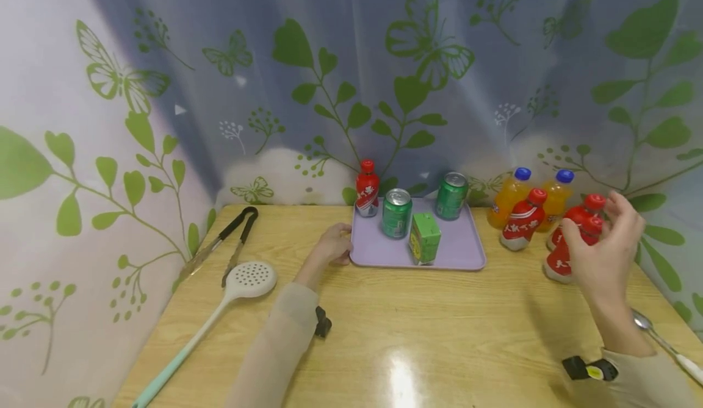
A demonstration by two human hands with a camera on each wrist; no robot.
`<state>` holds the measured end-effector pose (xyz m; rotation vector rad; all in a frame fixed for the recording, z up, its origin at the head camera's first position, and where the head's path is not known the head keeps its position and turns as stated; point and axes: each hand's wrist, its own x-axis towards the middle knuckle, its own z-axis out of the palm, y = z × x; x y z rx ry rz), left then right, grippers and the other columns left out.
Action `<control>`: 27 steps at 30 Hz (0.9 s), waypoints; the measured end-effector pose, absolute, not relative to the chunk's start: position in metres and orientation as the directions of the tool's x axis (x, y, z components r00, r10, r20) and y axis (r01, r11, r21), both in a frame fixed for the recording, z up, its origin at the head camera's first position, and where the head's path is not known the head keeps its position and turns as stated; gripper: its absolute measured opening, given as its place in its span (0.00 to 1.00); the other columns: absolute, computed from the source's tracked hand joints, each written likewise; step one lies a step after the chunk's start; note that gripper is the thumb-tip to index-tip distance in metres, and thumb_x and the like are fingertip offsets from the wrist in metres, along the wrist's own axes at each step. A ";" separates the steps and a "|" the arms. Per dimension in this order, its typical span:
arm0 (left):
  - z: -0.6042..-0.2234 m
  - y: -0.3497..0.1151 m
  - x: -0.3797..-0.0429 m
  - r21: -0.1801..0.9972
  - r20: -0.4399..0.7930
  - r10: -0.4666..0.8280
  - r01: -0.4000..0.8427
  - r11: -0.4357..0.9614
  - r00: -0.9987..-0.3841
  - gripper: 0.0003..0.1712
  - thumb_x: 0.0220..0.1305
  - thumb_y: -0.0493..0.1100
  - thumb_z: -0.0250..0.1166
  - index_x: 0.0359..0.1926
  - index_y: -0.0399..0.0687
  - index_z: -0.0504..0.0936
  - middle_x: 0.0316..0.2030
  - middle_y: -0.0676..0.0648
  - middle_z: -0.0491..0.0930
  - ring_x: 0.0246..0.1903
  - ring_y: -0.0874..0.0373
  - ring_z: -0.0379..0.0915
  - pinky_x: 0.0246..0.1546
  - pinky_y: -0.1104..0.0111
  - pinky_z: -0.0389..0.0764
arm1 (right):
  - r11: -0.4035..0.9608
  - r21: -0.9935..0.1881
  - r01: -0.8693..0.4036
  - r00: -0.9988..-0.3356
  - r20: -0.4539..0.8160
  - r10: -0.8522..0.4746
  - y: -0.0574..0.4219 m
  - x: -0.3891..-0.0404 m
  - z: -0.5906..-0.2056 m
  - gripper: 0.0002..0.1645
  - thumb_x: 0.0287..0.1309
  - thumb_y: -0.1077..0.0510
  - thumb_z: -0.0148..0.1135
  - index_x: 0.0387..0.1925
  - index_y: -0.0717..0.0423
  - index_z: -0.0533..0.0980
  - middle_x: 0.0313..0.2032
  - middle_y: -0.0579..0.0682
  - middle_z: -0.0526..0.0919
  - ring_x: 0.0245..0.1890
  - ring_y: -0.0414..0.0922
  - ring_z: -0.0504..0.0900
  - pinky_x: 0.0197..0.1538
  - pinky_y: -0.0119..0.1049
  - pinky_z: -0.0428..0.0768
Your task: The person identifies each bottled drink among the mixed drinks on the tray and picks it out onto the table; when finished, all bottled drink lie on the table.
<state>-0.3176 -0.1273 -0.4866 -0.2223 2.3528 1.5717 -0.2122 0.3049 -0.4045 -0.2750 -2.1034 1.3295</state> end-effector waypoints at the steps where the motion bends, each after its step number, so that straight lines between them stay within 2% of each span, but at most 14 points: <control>1: -0.487 -0.127 -0.318 0.874 -0.333 0.039 -0.292 0.389 -0.942 0.42 0.59 0.23 0.56 0.76 0.41 0.67 0.29 0.46 0.71 0.22 0.61 0.69 0.20 0.77 0.82 | 0.481 -0.856 -0.189 -0.787 0.425 0.448 0.295 -0.215 -0.399 0.44 0.67 0.59 0.63 0.79 0.38 0.57 0.71 0.40 0.59 0.77 0.45 0.60 0.87 0.39 0.59; 5: -0.486 -0.127 -0.317 0.872 -0.331 0.043 -0.288 0.395 -0.943 0.41 0.60 0.23 0.56 0.76 0.40 0.67 0.27 0.48 0.70 0.22 0.61 0.69 0.20 0.77 0.82 | 0.505 -0.814 -0.288 -0.829 0.476 0.295 0.257 -0.233 -0.383 0.43 0.69 0.58 0.63 0.80 0.43 0.57 0.73 0.51 0.62 0.78 0.51 0.62 0.86 0.47 0.62; 10: -0.486 -0.127 -0.316 0.871 -0.333 0.032 -0.295 0.392 -0.942 0.40 0.60 0.23 0.56 0.75 0.40 0.68 0.27 0.48 0.70 0.23 0.61 0.69 0.21 0.76 0.82 | 0.537 -0.777 -0.327 -0.878 0.460 0.132 0.213 -0.265 -0.372 0.46 0.72 0.52 0.62 0.82 0.53 0.52 0.77 0.62 0.60 0.79 0.61 0.61 0.83 0.62 0.64; 14: -0.485 -0.126 -0.315 0.871 -0.339 0.036 -0.299 0.391 -0.940 0.41 0.59 0.23 0.56 0.75 0.40 0.68 0.28 0.47 0.71 0.24 0.60 0.70 0.22 0.75 0.84 | 0.567 -0.755 -0.330 -0.901 0.431 0.050 0.183 -0.286 -0.370 0.48 0.73 0.47 0.61 0.83 0.55 0.50 0.79 0.64 0.60 0.79 0.64 0.61 0.80 0.68 0.64; 21: -0.483 -0.127 -0.316 0.871 -0.314 0.026 -0.277 0.406 -0.949 0.40 0.59 0.24 0.57 0.75 0.40 0.69 0.36 0.42 0.76 0.27 0.58 0.73 0.21 0.75 0.85 | 0.609 -0.734 -0.302 -0.936 0.349 -0.044 0.138 -0.316 -0.365 0.52 0.73 0.42 0.60 0.85 0.53 0.45 0.81 0.62 0.56 0.81 0.62 0.58 0.81 0.67 0.62; 27: -0.483 -0.127 -0.315 0.864 -0.314 0.030 -0.272 0.423 -0.949 0.39 0.60 0.24 0.57 0.75 0.41 0.69 0.32 0.45 0.74 0.25 0.59 0.72 0.21 0.75 0.85 | 0.617 -0.750 -0.238 -0.968 0.238 -0.084 0.107 -0.329 -0.366 0.55 0.73 0.41 0.60 0.86 0.50 0.41 0.83 0.62 0.49 0.83 0.63 0.52 0.82 0.68 0.60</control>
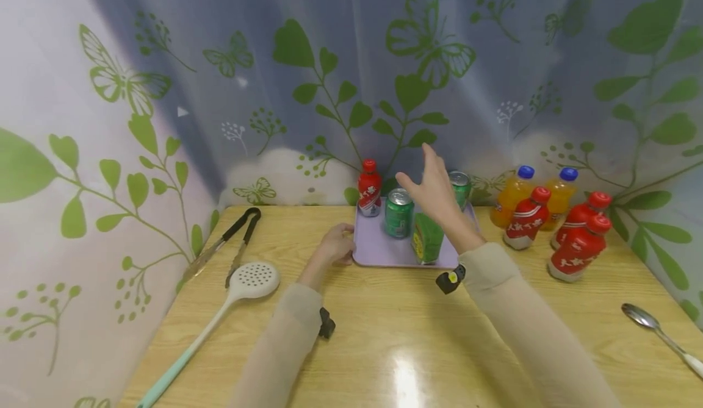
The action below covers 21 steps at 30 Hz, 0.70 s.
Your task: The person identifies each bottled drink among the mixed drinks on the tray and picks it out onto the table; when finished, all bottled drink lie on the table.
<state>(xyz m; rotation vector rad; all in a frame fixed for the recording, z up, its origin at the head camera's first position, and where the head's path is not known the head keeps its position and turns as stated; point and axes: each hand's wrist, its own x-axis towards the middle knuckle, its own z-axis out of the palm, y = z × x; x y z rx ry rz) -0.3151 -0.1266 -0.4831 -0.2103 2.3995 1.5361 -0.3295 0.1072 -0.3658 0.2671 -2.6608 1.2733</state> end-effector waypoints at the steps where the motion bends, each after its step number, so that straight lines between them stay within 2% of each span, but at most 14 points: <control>1: -0.483 -0.126 -0.315 0.862 -0.316 0.030 -0.274 0.426 -0.948 0.39 0.61 0.24 0.57 0.75 0.41 0.69 0.32 0.45 0.74 0.25 0.59 0.72 0.21 0.75 0.85 | 0.618 -0.750 -0.234 -0.969 0.231 -0.085 0.103 -0.331 -0.367 0.55 0.73 0.41 0.60 0.86 0.49 0.41 0.84 0.61 0.49 0.83 0.63 0.52 0.82 0.68 0.60; 9: -0.484 -0.127 -0.317 0.859 -0.319 0.019 -0.280 0.428 -0.948 0.40 0.60 0.25 0.57 0.75 0.41 0.69 0.32 0.43 0.75 0.25 0.59 0.71 0.21 0.75 0.85 | 0.654 -0.724 -0.218 -0.974 0.205 -0.097 0.078 -0.342 -0.378 0.56 0.72 0.40 0.61 0.86 0.50 0.41 0.83 0.63 0.52 0.81 0.65 0.56 0.79 0.70 0.65; 13: -0.484 -0.128 -0.316 0.860 -0.312 0.018 -0.274 0.430 -0.950 0.40 0.59 0.24 0.57 0.74 0.40 0.70 0.28 0.47 0.72 0.24 0.60 0.71 0.21 0.75 0.85 | 0.747 -0.632 -0.206 -0.973 0.213 -0.088 0.065 -0.349 -0.382 0.57 0.70 0.38 0.63 0.85 0.55 0.44 0.80 0.66 0.58 0.78 0.67 0.62 0.77 0.69 0.69; 17: -0.483 -0.128 -0.315 0.862 -0.307 0.007 -0.275 0.426 -0.952 0.40 0.58 0.24 0.57 0.74 0.40 0.70 0.29 0.46 0.72 0.23 0.60 0.71 0.20 0.75 0.84 | 0.848 -0.496 -0.190 -0.975 0.197 -0.103 0.051 -0.356 -0.385 0.58 0.69 0.34 0.62 0.84 0.58 0.47 0.78 0.67 0.60 0.78 0.67 0.61 0.81 0.68 0.62; 21: -0.485 -0.127 -0.314 0.874 -0.294 0.023 -0.260 0.410 -0.955 0.39 0.59 0.24 0.57 0.74 0.39 0.70 0.33 0.43 0.75 0.24 0.60 0.72 0.20 0.75 0.84 | 0.896 -0.422 -0.138 -0.989 0.100 -0.106 0.041 -0.362 -0.387 0.58 0.69 0.31 0.60 0.84 0.56 0.48 0.80 0.66 0.57 0.81 0.67 0.55 0.84 0.69 0.54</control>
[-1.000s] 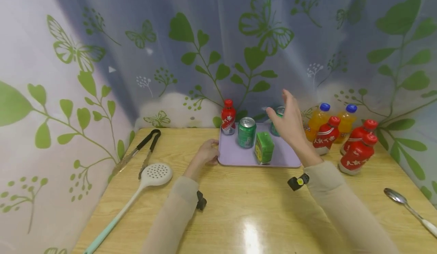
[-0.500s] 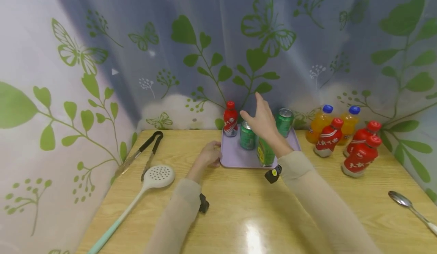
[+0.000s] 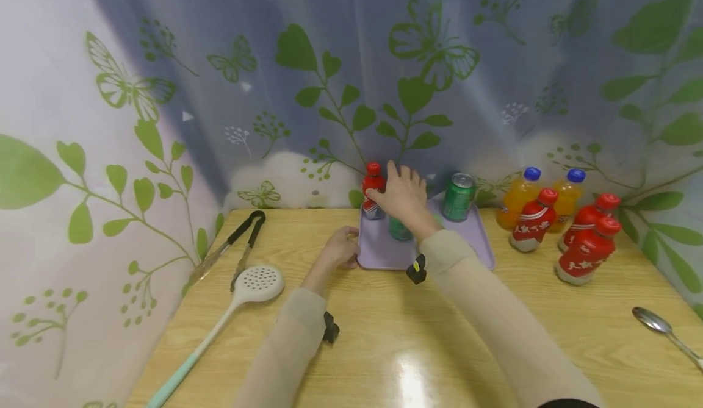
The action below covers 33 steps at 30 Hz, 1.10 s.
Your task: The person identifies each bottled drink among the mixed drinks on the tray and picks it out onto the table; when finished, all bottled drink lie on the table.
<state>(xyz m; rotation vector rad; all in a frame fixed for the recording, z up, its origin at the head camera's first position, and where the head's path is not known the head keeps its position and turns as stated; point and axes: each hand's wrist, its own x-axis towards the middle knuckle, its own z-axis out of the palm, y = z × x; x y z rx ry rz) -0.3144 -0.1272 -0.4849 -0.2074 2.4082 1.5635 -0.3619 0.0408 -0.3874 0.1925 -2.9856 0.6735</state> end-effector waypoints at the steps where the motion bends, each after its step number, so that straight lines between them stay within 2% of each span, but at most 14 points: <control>1: -0.485 -0.127 -0.314 0.876 -0.292 0.028 -0.255 0.410 -0.956 0.39 0.59 0.25 0.57 0.74 0.39 0.70 0.34 0.43 0.76 0.24 0.60 0.72 0.20 0.76 0.84 | 0.903 -0.412 -0.120 -0.992 0.072 -0.099 0.039 -0.363 -0.388 0.58 0.69 0.29 0.59 0.84 0.55 0.48 0.80 0.66 0.56 0.81 0.67 0.53 0.84 0.68 0.53; 8: -0.486 -0.125 -0.315 0.875 -0.277 0.035 -0.237 0.421 -0.960 0.39 0.60 0.25 0.57 0.74 0.39 0.69 0.38 0.41 0.77 0.25 0.59 0.74 0.21 0.76 0.84 | 0.929 -0.369 -0.039 -0.997 -0.043 -0.058 0.030 -0.370 -0.390 0.62 0.68 0.24 0.53 0.85 0.54 0.44 0.82 0.69 0.45 0.83 0.71 0.39 0.85 0.71 0.43; 14: -0.487 -0.124 -0.316 0.859 -0.275 0.015 -0.239 0.454 -0.961 0.39 0.59 0.25 0.57 0.74 0.39 0.70 0.40 0.38 0.80 0.23 0.59 0.74 0.20 0.76 0.83 | 0.943 -0.333 -0.013 -0.997 -0.070 -0.038 0.024 -0.377 -0.396 0.62 0.67 0.22 0.51 0.85 0.53 0.45 0.83 0.69 0.46 0.82 0.74 0.37 0.82 0.77 0.44; 20: -0.486 -0.123 -0.315 0.864 -0.271 0.018 -0.235 0.445 -0.963 0.39 0.59 0.24 0.57 0.73 0.39 0.71 0.39 0.39 0.78 0.24 0.58 0.73 0.22 0.75 0.85 | 0.937 -0.350 -0.006 -0.999 -0.027 -0.017 0.020 -0.387 -0.401 0.57 0.66 0.23 0.55 0.83 0.51 0.55 0.81 0.67 0.54 0.81 0.76 0.42 0.79 0.82 0.44; 28: -0.484 -0.124 -0.313 0.865 -0.279 0.012 -0.246 0.438 -0.960 0.38 0.60 0.23 0.58 0.73 0.39 0.70 0.36 0.41 0.78 0.25 0.58 0.73 0.22 0.75 0.84 | 0.932 -0.362 0.009 -0.999 0.027 0.020 0.022 -0.398 -0.402 0.48 0.59 0.23 0.65 0.70 0.48 0.76 0.74 0.60 0.69 0.78 0.71 0.57 0.77 0.84 0.49; 33: -0.484 -0.126 -0.312 0.859 -0.293 0.025 -0.252 0.446 -0.956 0.39 0.59 0.24 0.57 0.73 0.39 0.70 0.35 0.43 0.77 0.26 0.58 0.74 0.23 0.75 0.84 | 0.922 -0.388 -0.017 -0.998 0.062 0.007 0.021 -0.398 -0.403 0.43 0.55 0.26 0.70 0.65 0.46 0.81 0.68 0.56 0.76 0.75 0.68 0.63 0.76 0.85 0.49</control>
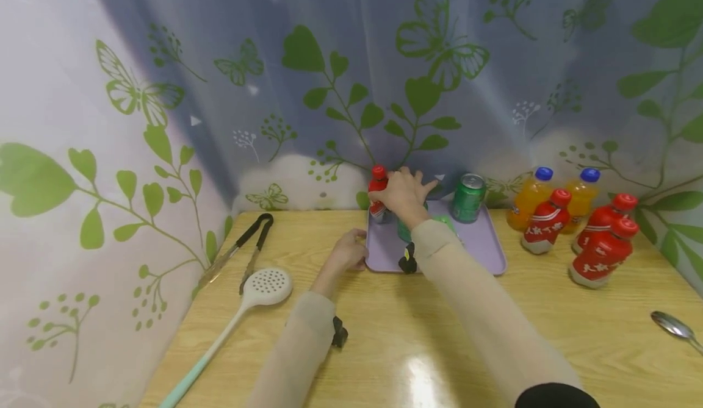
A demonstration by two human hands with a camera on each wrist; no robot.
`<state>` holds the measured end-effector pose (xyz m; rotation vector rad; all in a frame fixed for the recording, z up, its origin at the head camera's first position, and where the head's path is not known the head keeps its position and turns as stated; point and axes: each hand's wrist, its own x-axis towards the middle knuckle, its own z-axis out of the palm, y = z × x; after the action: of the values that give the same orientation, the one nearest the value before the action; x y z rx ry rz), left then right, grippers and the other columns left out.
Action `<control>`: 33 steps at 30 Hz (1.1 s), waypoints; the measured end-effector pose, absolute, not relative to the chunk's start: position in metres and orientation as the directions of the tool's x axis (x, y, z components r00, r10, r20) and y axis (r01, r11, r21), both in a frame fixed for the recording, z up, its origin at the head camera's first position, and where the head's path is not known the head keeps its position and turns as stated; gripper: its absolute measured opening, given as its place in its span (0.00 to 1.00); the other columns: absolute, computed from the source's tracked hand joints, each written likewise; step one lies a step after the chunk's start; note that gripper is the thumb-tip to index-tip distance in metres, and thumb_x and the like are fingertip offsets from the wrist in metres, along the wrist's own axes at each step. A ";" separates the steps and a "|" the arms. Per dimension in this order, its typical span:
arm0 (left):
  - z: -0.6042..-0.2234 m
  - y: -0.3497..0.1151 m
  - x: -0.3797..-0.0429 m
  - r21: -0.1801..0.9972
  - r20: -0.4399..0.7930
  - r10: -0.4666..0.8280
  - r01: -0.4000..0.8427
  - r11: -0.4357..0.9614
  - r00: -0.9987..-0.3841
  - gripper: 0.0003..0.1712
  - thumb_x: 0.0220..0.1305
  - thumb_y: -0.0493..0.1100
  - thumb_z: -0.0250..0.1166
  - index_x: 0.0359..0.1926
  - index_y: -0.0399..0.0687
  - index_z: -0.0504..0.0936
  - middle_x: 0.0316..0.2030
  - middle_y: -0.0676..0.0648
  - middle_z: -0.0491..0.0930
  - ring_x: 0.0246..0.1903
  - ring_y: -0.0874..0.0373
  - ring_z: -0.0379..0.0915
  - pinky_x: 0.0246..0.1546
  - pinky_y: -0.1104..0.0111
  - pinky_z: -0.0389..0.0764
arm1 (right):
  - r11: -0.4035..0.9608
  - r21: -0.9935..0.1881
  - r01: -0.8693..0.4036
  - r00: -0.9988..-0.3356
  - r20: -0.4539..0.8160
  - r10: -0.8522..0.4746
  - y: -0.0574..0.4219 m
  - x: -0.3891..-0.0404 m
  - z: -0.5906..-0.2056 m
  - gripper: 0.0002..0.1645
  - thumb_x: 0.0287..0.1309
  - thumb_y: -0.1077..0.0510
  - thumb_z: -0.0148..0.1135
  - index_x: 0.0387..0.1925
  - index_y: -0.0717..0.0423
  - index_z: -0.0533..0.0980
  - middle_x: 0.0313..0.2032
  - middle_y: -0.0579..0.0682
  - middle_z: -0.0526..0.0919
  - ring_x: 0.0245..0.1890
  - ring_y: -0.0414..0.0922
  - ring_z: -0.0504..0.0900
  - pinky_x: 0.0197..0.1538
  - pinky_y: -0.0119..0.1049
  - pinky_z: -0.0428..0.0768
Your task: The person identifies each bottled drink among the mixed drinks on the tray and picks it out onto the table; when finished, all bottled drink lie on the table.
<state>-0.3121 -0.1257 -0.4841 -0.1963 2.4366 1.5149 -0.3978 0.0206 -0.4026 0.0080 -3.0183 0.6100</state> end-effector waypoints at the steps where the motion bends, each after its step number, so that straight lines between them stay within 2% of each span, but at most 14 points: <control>1: -0.483 -0.126 -0.312 0.858 -0.296 0.028 -0.253 0.448 -0.955 0.39 0.59 0.24 0.58 0.73 0.39 0.70 0.35 0.43 0.77 0.26 0.58 0.73 0.23 0.75 0.85 | 0.919 -0.395 -0.024 -0.998 0.068 0.004 0.021 -0.397 -0.401 0.41 0.55 0.27 0.70 0.63 0.45 0.82 0.66 0.56 0.78 0.74 0.67 0.65 0.75 0.85 0.49; 4: -0.482 -0.126 -0.312 0.858 -0.297 0.035 -0.250 0.449 -0.954 0.39 0.59 0.24 0.58 0.74 0.39 0.69 0.35 0.44 0.76 0.25 0.58 0.73 0.22 0.75 0.85 | 0.903 -0.427 -0.051 -0.994 0.110 -0.005 0.020 -0.394 -0.395 0.36 0.54 0.27 0.71 0.55 0.46 0.84 0.58 0.54 0.84 0.69 0.66 0.71 0.75 0.86 0.50; 9: -0.484 -0.126 -0.313 0.866 -0.281 0.039 -0.236 0.440 -0.959 0.40 0.58 0.23 0.57 0.74 0.39 0.69 0.33 0.46 0.75 0.24 0.59 0.72 0.20 0.76 0.83 | 0.868 -0.485 -0.109 -0.984 0.174 -0.026 0.022 -0.387 -0.376 0.36 0.56 0.31 0.71 0.58 0.47 0.83 0.47 0.52 0.90 0.55 0.62 0.83 0.75 0.85 0.52; 11: -0.485 -0.126 -0.314 0.867 -0.279 0.040 -0.234 0.441 -0.959 0.41 0.58 0.23 0.57 0.75 0.39 0.68 0.33 0.46 0.74 0.24 0.60 0.71 0.20 0.77 0.83 | 0.852 -0.506 -0.134 -0.980 0.194 -0.040 0.024 -0.383 -0.368 0.36 0.57 0.31 0.71 0.60 0.47 0.83 0.45 0.51 0.91 0.48 0.58 0.86 0.74 0.79 0.63; 12: -0.485 -0.126 -0.314 0.866 -0.277 0.039 -0.232 0.443 -0.960 0.41 0.58 0.23 0.57 0.75 0.39 0.69 0.33 0.46 0.74 0.23 0.60 0.71 0.20 0.77 0.83 | 0.844 -0.516 -0.147 -0.978 0.201 -0.047 0.025 -0.381 -0.365 0.34 0.58 0.31 0.71 0.58 0.46 0.83 0.44 0.50 0.91 0.44 0.57 0.86 0.71 0.73 0.71; 14: -0.486 -0.126 -0.314 0.866 -0.275 0.039 -0.229 0.445 -0.961 0.41 0.58 0.23 0.56 0.74 0.40 0.69 0.32 0.47 0.74 0.23 0.60 0.71 0.19 0.77 0.83 | 0.825 -0.537 -0.175 -0.973 0.221 -0.063 0.026 -0.377 -0.360 0.33 0.58 0.31 0.71 0.57 0.45 0.83 0.44 0.49 0.91 0.38 0.54 0.86 0.57 0.61 0.83; 16: -0.486 -0.126 -0.313 0.866 -0.271 0.040 -0.225 0.446 -0.962 0.40 0.58 0.24 0.56 0.74 0.40 0.69 0.32 0.47 0.74 0.23 0.60 0.71 0.19 0.77 0.82 | 0.810 -0.550 -0.201 -0.968 0.239 -0.079 0.027 -0.373 -0.355 0.33 0.58 0.31 0.71 0.58 0.44 0.83 0.44 0.48 0.91 0.34 0.51 0.85 0.39 0.49 0.86; 18: -0.486 -0.126 -0.312 0.868 -0.267 0.042 -0.221 0.445 -0.963 0.40 0.58 0.24 0.56 0.74 0.39 0.69 0.32 0.47 0.73 0.23 0.60 0.71 0.19 0.77 0.82 | 0.799 -0.558 -0.222 -0.963 0.253 -0.091 0.029 -0.369 -0.351 0.34 0.59 0.31 0.70 0.60 0.43 0.82 0.46 0.48 0.91 0.32 0.50 0.85 0.31 0.44 0.84; 21: -0.488 -0.126 -0.312 0.869 -0.267 0.043 -0.222 0.443 -0.963 0.40 0.58 0.23 0.55 0.74 0.39 0.69 0.31 0.47 0.73 0.23 0.60 0.71 0.19 0.77 0.81 | 0.777 -0.577 -0.251 -0.956 0.275 -0.104 0.032 -0.361 -0.342 0.34 0.60 0.32 0.69 0.63 0.43 0.80 0.49 0.48 0.91 0.36 0.49 0.86 0.33 0.44 0.84; 28: -0.491 -0.126 -0.315 0.866 -0.278 0.041 -0.231 0.444 -0.960 0.41 0.58 0.23 0.56 0.74 0.40 0.69 0.33 0.44 0.76 0.23 0.61 0.71 0.20 0.76 0.83 | 0.658 -0.684 -0.316 -0.942 0.306 -0.135 0.042 -0.344 -0.326 0.36 0.63 0.39 0.71 0.70 0.43 0.76 0.54 0.50 0.90 0.50 0.51 0.88 0.52 0.53 0.87; 33: -0.486 -0.126 -0.314 0.862 -0.291 0.037 -0.245 0.445 -0.956 0.41 0.57 0.23 0.56 0.74 0.38 0.69 0.31 0.44 0.76 0.22 0.60 0.72 0.22 0.73 0.86 | 0.573 -0.762 -0.303 -0.948 0.300 -0.102 0.053 -0.336 -0.318 0.37 0.63 0.44 0.73 0.72 0.41 0.74 0.57 0.50 0.88 0.55 0.51 0.86 0.53 0.51 0.89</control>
<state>-0.3141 -0.1264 -0.4860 -0.1798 2.4317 1.5165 -0.3356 0.0533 -0.3179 0.3372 -2.5819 1.3144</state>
